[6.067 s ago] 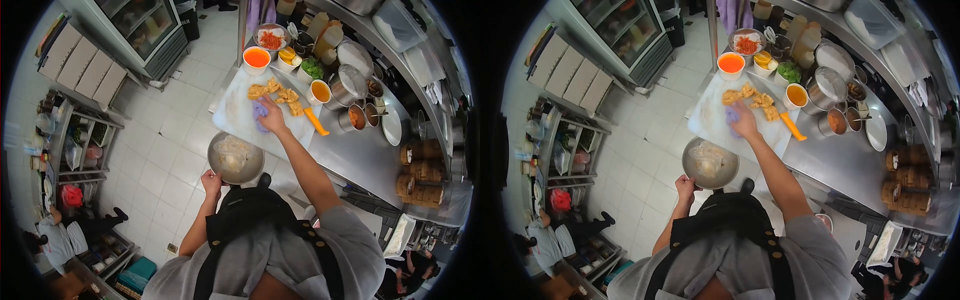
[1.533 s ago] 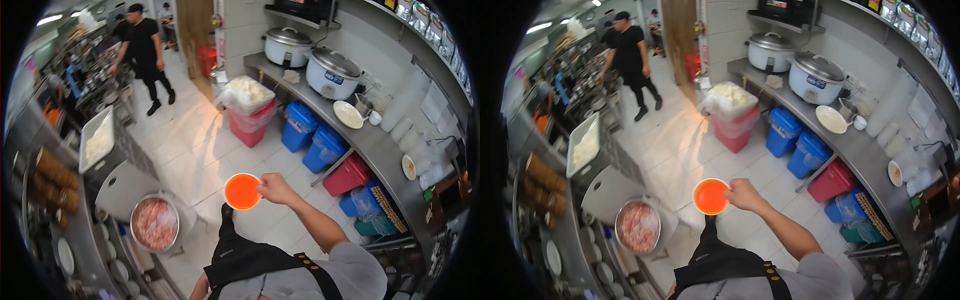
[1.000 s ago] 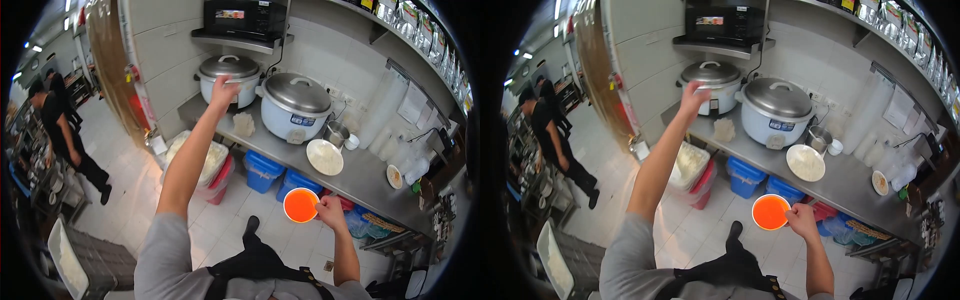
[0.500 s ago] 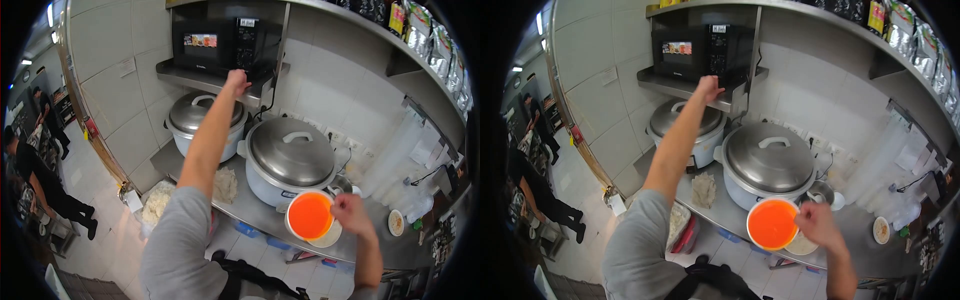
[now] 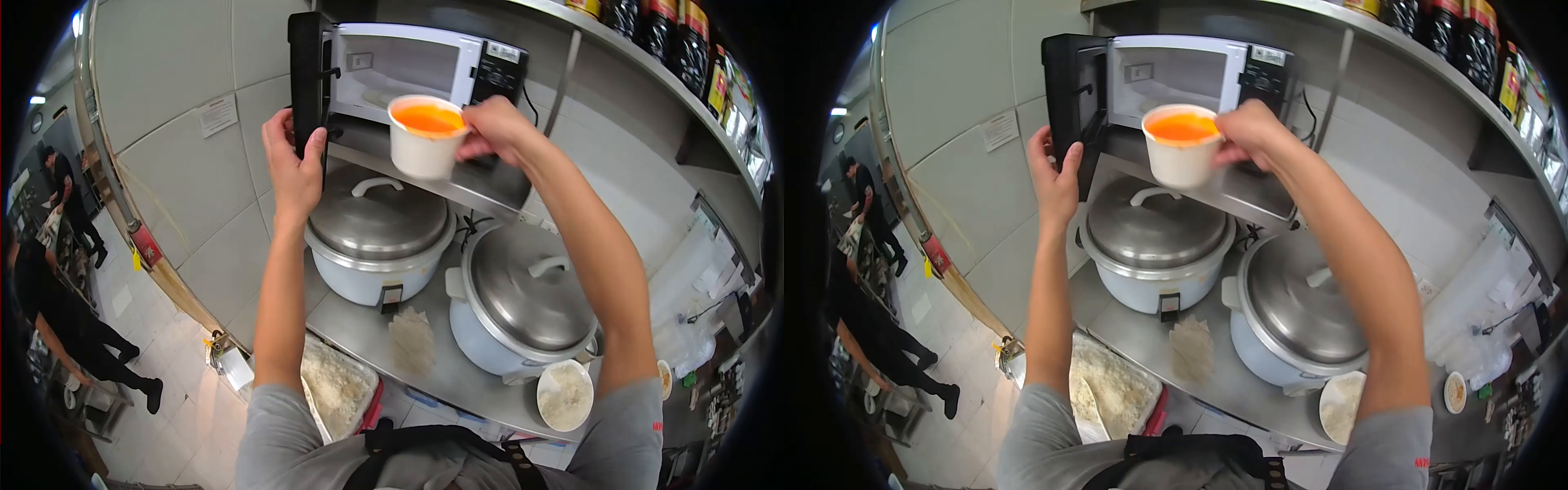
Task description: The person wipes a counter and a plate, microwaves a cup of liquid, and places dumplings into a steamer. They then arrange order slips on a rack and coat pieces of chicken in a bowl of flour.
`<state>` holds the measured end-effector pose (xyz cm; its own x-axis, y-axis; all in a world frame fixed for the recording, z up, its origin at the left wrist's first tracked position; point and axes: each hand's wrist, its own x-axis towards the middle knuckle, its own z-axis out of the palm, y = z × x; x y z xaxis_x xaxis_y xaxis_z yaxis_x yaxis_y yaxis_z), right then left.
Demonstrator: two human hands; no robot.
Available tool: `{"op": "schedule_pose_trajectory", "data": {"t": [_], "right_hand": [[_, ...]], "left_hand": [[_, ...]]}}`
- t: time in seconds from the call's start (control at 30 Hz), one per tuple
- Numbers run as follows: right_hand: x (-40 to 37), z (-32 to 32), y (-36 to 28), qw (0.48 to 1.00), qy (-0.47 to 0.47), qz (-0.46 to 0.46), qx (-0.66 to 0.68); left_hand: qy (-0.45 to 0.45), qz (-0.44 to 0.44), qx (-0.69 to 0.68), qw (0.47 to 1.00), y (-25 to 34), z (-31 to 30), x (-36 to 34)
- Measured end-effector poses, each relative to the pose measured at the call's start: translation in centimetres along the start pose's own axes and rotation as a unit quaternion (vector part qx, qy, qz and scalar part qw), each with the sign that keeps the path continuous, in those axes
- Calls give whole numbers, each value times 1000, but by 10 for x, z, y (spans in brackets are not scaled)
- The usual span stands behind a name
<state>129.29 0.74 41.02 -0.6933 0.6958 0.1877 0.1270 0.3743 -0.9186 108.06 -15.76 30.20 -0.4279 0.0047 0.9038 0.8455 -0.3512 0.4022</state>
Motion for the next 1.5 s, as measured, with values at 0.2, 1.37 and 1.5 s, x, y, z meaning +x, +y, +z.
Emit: {"op": "schedule_pose_trajectory", "data": {"t": [0.2, 1.37, 1.5], "right_hand": [[178, 61, -15, 988, 148, 49, 21], [-649, 34, 311, 751, 559, 311, 163], [-686, 45, 307, 778, 542, 290, 129]], "left_hand": [[-28, -17, -24, 999, -14, -39, 13], [-385, 141, 313, 857, 45, 231, -1], [-295, 435, 432, 733, -13, 246, -9]]}}
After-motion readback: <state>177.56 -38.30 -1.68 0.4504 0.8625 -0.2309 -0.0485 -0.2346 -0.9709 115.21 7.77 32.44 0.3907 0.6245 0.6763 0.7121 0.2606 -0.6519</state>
